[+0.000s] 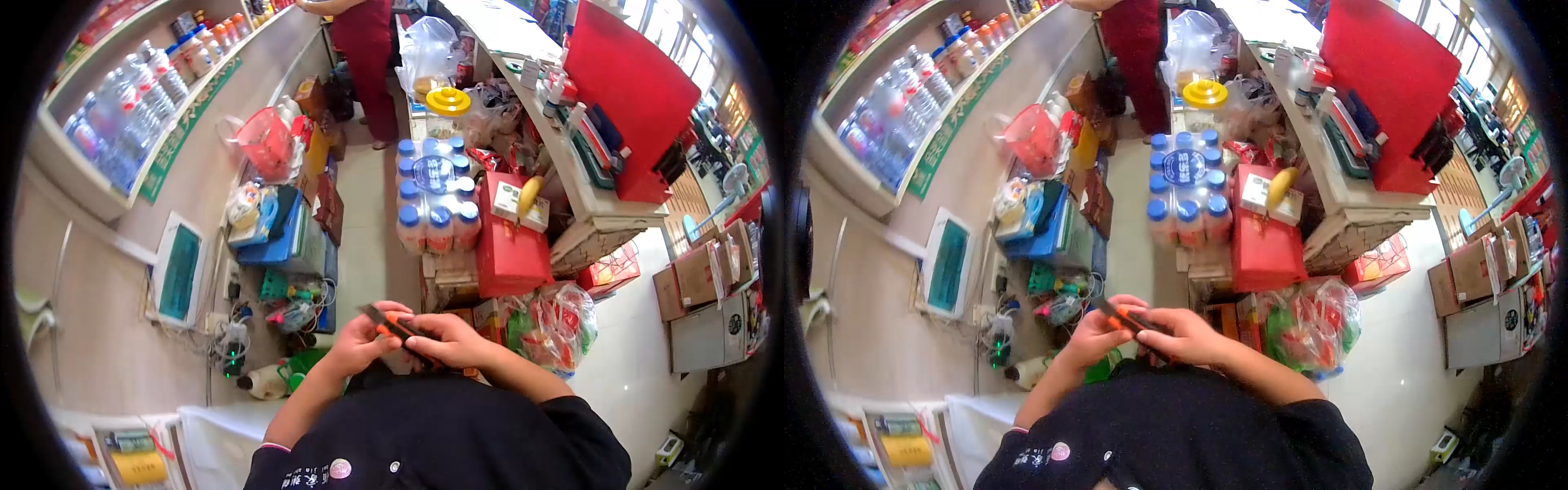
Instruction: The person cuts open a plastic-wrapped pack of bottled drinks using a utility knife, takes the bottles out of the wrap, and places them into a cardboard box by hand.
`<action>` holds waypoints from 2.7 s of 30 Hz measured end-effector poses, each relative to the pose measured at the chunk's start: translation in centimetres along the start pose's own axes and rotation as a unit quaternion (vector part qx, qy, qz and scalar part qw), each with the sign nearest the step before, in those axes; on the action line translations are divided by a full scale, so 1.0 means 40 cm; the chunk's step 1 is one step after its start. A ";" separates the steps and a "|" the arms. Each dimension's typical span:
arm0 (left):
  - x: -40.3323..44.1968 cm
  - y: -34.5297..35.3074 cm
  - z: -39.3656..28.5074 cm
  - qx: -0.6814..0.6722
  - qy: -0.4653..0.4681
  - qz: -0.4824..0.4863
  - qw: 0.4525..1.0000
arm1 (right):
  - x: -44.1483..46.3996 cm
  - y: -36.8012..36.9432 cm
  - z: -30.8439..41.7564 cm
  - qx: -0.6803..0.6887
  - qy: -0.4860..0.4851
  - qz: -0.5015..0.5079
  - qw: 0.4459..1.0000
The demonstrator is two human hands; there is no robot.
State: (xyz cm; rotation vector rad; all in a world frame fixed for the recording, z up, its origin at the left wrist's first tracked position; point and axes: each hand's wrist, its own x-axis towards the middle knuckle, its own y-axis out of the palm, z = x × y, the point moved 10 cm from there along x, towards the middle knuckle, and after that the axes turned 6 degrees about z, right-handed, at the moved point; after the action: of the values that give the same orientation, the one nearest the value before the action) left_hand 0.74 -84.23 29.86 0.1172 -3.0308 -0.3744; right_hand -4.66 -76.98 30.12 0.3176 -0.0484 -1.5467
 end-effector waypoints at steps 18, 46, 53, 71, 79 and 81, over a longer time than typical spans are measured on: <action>0.642 -0.513 -0.102 0.436 0.211 0.069 0.872 | 0.338 -0.666 0.410 -0.493 0.284 -0.463 0.679; 1.021 -0.533 0.283 0.061 -0.320 0.188 0.926 | 0.412 -0.801 0.453 -0.471 0.446 -0.231 0.725; 1.021 -0.540 0.311 -0.056 -0.274 0.134 0.951 | 0.463 -0.880 0.409 -0.434 0.476 -0.212 0.734; 1.024 -0.533 0.300 0.010 -0.250 0.163 0.954 | 0.602 -0.987 0.304 -0.428 0.670 0.026 0.606; 1.021 -0.531 0.299 -0.008 -0.263 0.185 0.947 | 0.567 -0.952 0.323 -0.432 0.617 -0.045 0.656; 1.022 -0.531 0.301 -0.013 -0.274 0.190 0.943 | 0.532 -0.926 0.375 -0.414 0.607 -0.141 0.664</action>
State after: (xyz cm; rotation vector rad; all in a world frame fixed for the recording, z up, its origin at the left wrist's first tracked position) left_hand -39.59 -105.41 16.08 -0.6760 -3.4627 -0.4743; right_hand -43.46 -100.22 32.37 0.5656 1.7896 -1.1995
